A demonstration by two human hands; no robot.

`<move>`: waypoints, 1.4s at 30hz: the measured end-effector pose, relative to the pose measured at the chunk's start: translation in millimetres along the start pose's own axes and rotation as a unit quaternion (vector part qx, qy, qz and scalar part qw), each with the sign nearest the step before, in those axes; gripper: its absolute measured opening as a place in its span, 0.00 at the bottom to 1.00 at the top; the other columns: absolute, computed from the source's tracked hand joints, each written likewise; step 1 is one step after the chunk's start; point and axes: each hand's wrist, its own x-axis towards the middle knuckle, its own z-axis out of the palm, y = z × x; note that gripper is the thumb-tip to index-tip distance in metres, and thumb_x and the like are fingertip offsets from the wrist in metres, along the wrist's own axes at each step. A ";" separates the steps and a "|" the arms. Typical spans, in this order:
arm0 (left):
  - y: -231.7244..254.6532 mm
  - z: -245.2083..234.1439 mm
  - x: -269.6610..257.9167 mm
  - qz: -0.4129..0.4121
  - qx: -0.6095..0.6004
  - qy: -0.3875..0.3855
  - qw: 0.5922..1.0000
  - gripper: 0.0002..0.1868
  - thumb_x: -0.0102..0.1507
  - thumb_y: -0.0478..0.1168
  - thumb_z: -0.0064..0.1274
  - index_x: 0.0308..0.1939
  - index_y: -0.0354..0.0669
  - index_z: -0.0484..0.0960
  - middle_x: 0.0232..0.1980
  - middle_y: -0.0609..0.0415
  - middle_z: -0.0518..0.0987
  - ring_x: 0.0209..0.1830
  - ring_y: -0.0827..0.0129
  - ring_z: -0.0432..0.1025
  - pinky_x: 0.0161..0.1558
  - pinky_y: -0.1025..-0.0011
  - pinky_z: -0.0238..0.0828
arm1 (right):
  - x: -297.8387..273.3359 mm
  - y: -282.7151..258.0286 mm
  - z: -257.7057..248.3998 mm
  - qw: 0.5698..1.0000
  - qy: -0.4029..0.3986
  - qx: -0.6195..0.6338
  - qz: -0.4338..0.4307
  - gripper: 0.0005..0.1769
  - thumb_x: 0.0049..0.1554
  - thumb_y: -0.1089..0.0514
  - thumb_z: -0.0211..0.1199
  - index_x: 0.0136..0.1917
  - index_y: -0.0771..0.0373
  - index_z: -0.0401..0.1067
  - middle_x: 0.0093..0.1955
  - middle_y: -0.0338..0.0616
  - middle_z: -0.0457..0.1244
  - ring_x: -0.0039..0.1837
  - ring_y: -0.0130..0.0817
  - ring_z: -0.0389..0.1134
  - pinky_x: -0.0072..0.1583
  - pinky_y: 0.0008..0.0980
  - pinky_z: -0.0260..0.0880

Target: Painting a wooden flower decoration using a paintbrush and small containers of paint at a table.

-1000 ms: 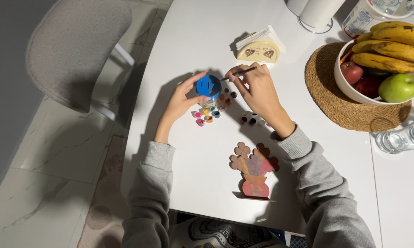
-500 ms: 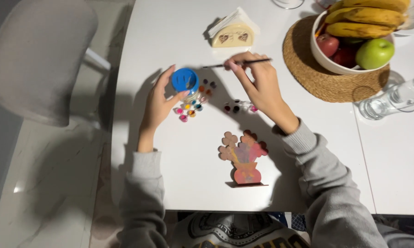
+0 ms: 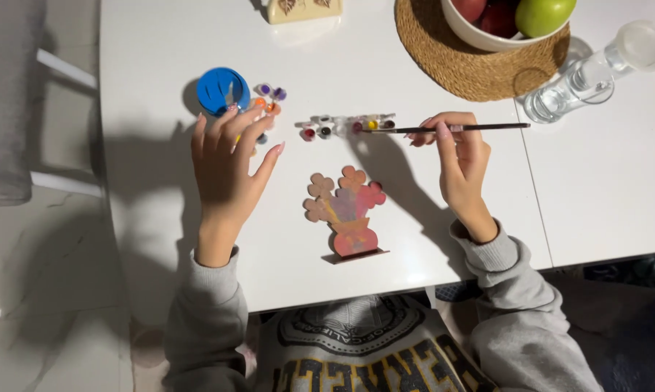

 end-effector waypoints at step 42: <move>9.4 46.8 -27.5 -0.141 -0.119 -0.126 0.975 0.34 0.65 0.50 0.68 0.72 0.50 0.73 0.70 0.55 0.76 0.66 0.57 0.74 0.60 0.58 0.75 | -43.8 44.9 -17.2 0.960 0.125 0.124 0.219 0.08 0.71 0.59 0.56 0.58 0.63 0.61 0.42 0.55 0.70 0.45 0.40 0.76 0.50 0.32 0.78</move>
